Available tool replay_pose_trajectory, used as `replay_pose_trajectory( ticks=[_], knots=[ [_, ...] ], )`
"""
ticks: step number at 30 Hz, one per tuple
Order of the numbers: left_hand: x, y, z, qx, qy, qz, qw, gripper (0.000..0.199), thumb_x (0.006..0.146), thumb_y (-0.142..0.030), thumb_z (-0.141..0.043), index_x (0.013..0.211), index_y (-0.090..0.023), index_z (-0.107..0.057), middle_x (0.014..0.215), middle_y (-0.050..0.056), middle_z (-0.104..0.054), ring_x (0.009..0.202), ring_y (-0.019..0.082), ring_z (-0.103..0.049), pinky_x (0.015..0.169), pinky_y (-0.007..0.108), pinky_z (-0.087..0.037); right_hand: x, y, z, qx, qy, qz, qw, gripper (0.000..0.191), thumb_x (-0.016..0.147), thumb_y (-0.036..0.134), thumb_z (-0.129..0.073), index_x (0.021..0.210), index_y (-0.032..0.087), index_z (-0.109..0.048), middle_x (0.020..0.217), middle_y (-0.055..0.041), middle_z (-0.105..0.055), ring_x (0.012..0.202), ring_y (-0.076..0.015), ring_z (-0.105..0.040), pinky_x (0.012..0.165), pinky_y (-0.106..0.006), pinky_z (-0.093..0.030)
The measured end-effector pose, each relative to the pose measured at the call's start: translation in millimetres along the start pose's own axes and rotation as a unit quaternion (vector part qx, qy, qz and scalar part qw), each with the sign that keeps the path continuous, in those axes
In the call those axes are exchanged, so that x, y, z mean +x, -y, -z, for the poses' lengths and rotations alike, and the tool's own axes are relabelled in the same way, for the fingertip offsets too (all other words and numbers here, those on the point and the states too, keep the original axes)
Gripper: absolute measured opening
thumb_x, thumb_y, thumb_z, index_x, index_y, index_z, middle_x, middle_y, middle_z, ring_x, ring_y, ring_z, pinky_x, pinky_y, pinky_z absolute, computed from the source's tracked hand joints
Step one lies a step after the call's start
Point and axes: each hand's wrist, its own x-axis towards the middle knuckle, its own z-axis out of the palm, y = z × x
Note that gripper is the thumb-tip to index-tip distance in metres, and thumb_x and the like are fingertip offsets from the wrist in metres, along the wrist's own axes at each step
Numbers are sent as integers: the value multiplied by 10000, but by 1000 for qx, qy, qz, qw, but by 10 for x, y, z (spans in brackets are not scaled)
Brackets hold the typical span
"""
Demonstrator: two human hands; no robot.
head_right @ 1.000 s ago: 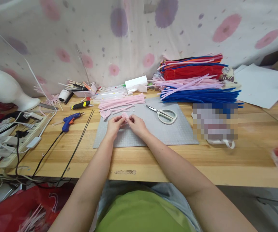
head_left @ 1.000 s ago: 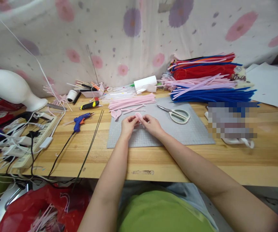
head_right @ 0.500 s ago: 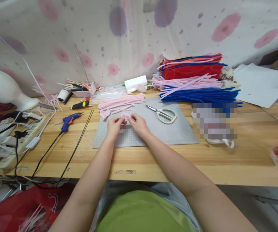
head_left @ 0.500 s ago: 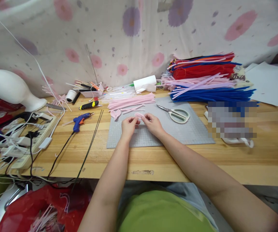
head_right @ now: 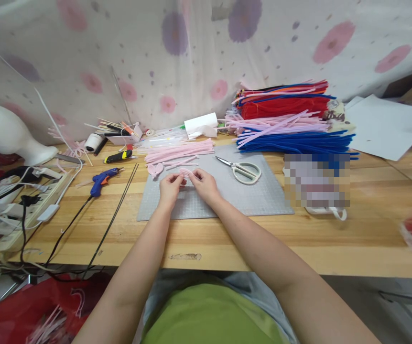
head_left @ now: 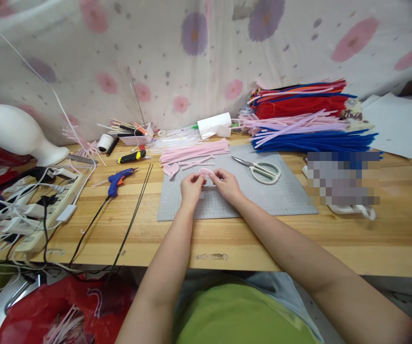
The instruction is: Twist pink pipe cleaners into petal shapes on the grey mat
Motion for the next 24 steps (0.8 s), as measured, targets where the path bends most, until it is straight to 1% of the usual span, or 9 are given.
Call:
replay_pose_trajectory(
  ticks=[4,6,8,11,14,17,19,21,24],
  knots=[
    [-5,1,4,35,-20,-6,999,126,619,-270,-556,614,-151,-595,537,-4,-582,522,101,-550,529,218,-433,-10,-1,8,-29,-14,-5,999,202,739,340,-457,647,172,-525,611,21,-504,600,-108,-434,585,-228,-318],
    [-16,-27,4,30,-19,2,999,120,617,-264,-559,608,-148,-589,538,-3,-576,520,97,-543,517,210,-429,-3,-21,4,-24,-1,-9,1000,210,737,350,-459,644,173,-521,603,22,-498,595,-109,-433,580,-229,-322],
    [-37,-75,2,-3,-1,26,1000,142,618,-280,-567,654,-146,-596,598,7,-596,536,96,-547,498,202,-426,13,-56,-4,-4,15,-19,1000,226,735,372,-460,645,173,-518,587,24,-486,578,-108,-429,567,-229,-328],
    [-72,-144,-11,-63,36,53,996,246,615,-345,-593,765,-151,-604,743,25,-621,563,96,-558,482,205,-432,35,-109,-20,25,28,-32,999,255,728,409,-469,644,172,-513,562,29,-475,546,-102,-417,537,-225,-329],
    [-78,-154,-22,-80,60,43,994,271,610,-373,-609,753,-143,-609,727,28,-615,586,109,-566,510,228,-452,45,-118,-26,57,60,-42,996,289,735,444,-461,661,171,-519,579,21,-503,534,-98,-427,521,-223,-339],
    [-40,-104,-4,-39,49,12,998,237,627,-370,-598,664,-136,-611,630,19,-599,591,115,-558,526,224,-443,54,-82,-4,57,87,-34,994,300,743,458,-456,720,172,-544,678,-2,-564,586,-108,-474,552,-231,-366],
    [-4,-57,20,8,44,-13,999,241,633,-379,-594,640,-139,-615,594,10,-587,585,109,-542,517,209,-422,67,-55,24,27,72,-7,997,274,733,437,-486,736,172,-556,728,-11,-578,648,-117,-497,612,-241,-381],
    [26,-15,38,47,54,-26,997,261,637,-398,-591,634,-139,-622,568,6,-573,568,103,-524,507,201,-404,81,-41,51,-13,52,17,998,231,721,396,-514,722,170,-561,731,-14,-577,685,-123,-500,661,-250,-381],
    [36,16,36,69,80,-31,994,289,643,-422,-580,630,-136,-624,548,3,-559,537,95,-501,501,199,-389,90,-45,71,-63,34,21,997,172,727,331,-501,701,169,-554,721,-18,-573,686,-127,-496,661,-255,-374]
  ],
)
